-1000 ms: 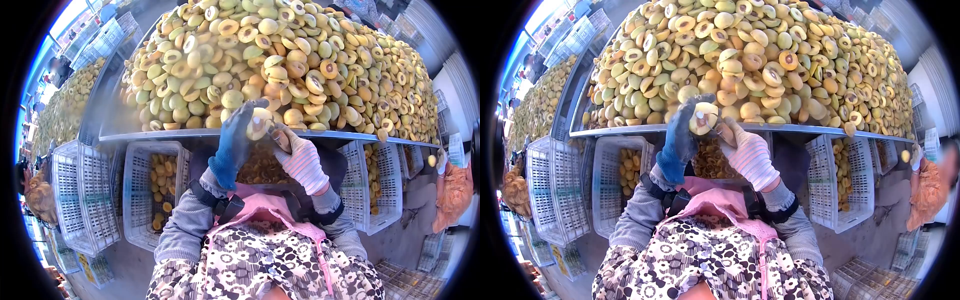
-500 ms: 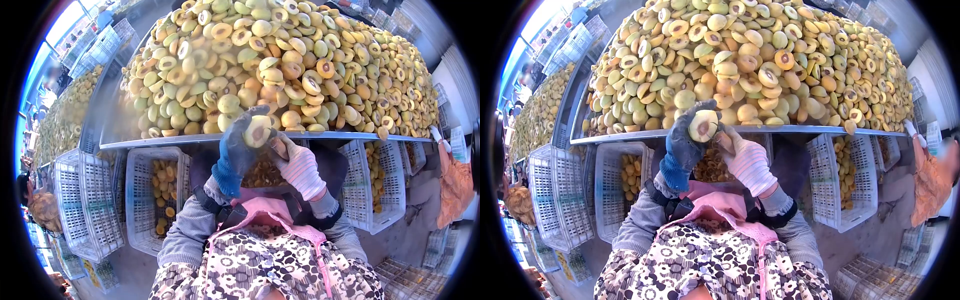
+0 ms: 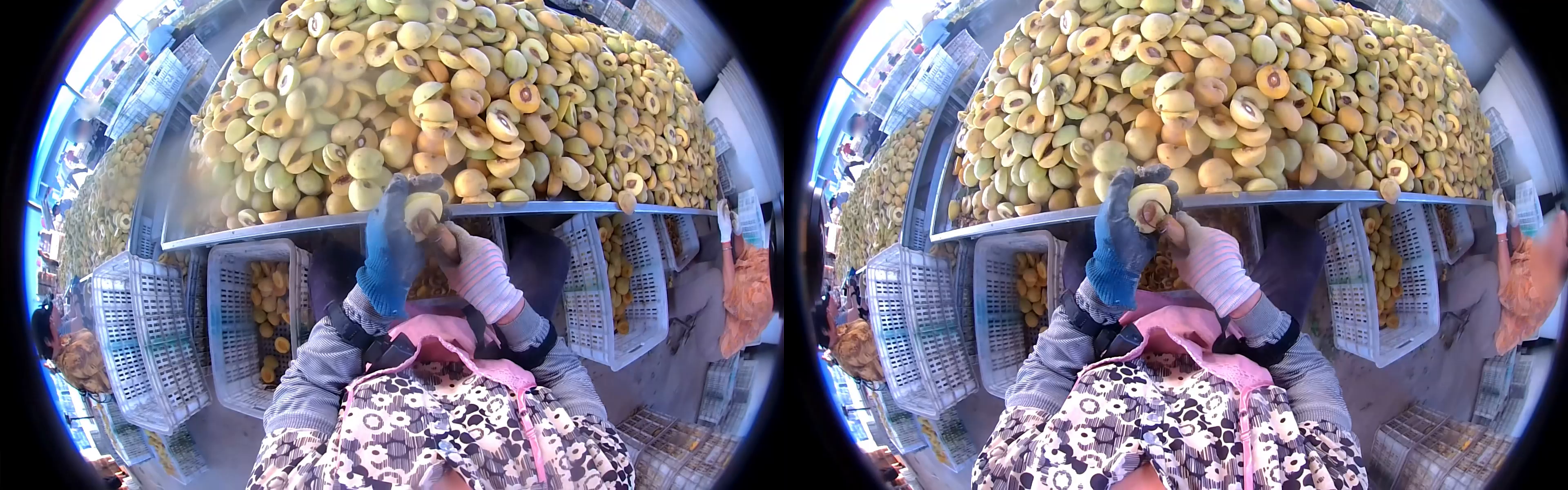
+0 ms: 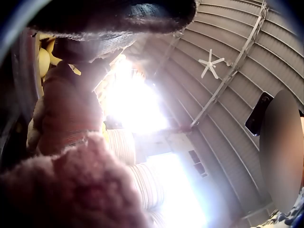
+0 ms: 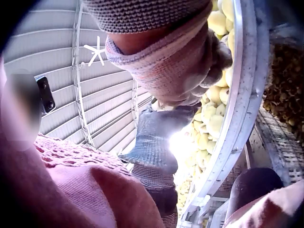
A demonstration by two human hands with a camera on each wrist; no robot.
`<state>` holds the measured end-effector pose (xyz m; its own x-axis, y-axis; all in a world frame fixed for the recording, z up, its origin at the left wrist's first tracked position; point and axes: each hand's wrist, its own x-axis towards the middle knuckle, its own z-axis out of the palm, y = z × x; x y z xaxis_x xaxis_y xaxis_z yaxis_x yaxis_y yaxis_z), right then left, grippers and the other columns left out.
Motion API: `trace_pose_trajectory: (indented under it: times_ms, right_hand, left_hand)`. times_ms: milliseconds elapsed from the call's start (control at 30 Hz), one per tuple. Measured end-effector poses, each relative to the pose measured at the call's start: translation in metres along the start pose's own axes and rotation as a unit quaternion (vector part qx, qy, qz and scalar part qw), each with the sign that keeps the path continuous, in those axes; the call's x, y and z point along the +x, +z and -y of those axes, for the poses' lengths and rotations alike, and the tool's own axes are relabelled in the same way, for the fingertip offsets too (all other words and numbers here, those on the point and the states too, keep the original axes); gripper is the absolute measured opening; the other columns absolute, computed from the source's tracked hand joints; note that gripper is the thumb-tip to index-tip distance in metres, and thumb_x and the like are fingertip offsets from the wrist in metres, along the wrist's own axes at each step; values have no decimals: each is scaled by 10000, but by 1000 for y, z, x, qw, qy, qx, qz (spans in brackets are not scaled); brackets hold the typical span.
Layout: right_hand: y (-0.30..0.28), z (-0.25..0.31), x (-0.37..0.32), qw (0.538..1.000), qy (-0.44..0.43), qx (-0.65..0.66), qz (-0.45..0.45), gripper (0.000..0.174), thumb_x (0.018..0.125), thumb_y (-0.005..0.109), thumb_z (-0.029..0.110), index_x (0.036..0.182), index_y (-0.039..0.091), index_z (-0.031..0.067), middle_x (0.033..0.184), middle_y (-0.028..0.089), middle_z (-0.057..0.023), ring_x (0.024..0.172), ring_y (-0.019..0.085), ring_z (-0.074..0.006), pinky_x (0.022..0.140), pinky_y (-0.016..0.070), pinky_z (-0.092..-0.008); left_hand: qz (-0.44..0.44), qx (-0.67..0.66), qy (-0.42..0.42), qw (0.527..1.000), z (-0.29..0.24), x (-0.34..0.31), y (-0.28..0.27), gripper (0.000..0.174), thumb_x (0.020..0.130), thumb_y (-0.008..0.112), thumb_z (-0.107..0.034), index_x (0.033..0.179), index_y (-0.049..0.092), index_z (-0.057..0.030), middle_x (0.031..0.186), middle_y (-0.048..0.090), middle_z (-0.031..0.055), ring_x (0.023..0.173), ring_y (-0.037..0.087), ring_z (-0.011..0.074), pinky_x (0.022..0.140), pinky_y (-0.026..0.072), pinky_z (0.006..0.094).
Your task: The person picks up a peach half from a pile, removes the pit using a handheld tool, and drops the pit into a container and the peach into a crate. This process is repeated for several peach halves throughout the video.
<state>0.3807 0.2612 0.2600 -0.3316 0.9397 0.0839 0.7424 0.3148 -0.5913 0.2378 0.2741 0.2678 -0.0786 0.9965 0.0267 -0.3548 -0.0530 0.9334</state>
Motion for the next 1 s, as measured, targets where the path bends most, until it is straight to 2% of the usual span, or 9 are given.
trace_pose_trajectory:
  times_ms: [267, 367, 433, 500, 567, 700, 767, 900, 1000]
  right_hand:
    - [-14, 6, -8, 957, 1, 263, 120, 233, 832, 594, 209, 1008, 592, 56, 750, 637, -213, 741, 622, -392, 672, 499, -447]
    - [-18, 5, -6, 951, 28, 269, 146, 226, 844, 589, 247, 959, 614, 54, 764, 641, -211, 736, 624, -393, 666, 500, -455]
    - [-18, -6, 1, 995, -8, 80, 61, 264, 866, 546, 291, 998, 620, 75, 835, 659, -190, 774, 628, -391, 670, 507, -459]
    - [-18, -5, -3, 994, -11, 57, 93, 213, 861, 573, 235, 999, 640, 88, 816, 671, -162, 742, 653, -326, 672, 517, -408]
    - [-12, -2, -12, 856, 79, 454, 233, 193, 811, 650, 120, 997, 673, 75, 767, 664, -67, 722, 604, -135, 677, 492, -295]
    - [5, -5, -1, 957, -30, 278, 77, 160, 812, 632, 186, 930, 662, 82, 775, 660, -159, 699, 636, -304, 656, 499, -364]
    - [-16, -5, 1, 997, -4, -58, 59, 147, 841, 611, 111, 958, 661, 37, 722, 664, -36, 629, 596, -122, 621, 487, -283]
    - [0, -8, -17, 896, 14, 393, 208, 140, 816, 621, 40, 952, 644, 15, 775, 660, -40, 765, 600, -107, 722, 488, -265]
    - [12, -22, -11, 978, 24, 190, 87, 135, 814, 618, 42, 949, 633, 38, 747, 641, -49, 749, 593, -113, 710, 491, -289]
  left_hand:
    - [41, 81, 67, 994, -24, -2, 6, 449, 984, 432, -362, 1125, 587, 35, 939, 671, 127, 774, 660, 210, 695, 535, 298]
    - [105, 230, 240, 937, -27, 2, 2, 401, 945, 524, -328, 1092, 612, 35, 941, 679, 125, 797, 668, 199, 706, 541, 293]
    - [74, -10, -93, 993, -34, 1, 10, 335, 950, 519, -281, 1018, 651, 20, 944, 677, 80, 815, 628, 136, 645, 500, 234]
    - [87, -37, -10, 995, -24, 1, 11, 313, 930, 538, -249, 1006, 648, 35, 948, 676, 98, 845, 630, 150, 611, 509, 246]
    - [120, -86, -39, 988, -26, -3, 6, 307, 928, 528, -221, 1013, 638, 52, 953, 675, 115, 877, 630, 156, 637, 518, 249]
    - [101, -84, 18, 991, -8, -1, 5, 285, 933, 527, -191, 1035, 630, 54, 987, 676, 126, 879, 637, 148, 709, 523, 240]
    - [59, -75, 8, 995, -6, -7, 7, 273, 933, 540, -191, 1025, 643, 45, 987, 680, 116, 859, 638, 142, 722, 526, 245]
    - [108, -58, 10, 992, -20, -9, 6, 267, 931, 562, -184, 1032, 643, 49, 966, 685, 108, 876, 640, 146, 777, 521, 261]
    - [69, -140, -8, 988, -1, -10, 11, 248, 928, 574, -150, 1037, 633, 65, 972, 684, 121, 893, 640, 159, 842, 500, 289]
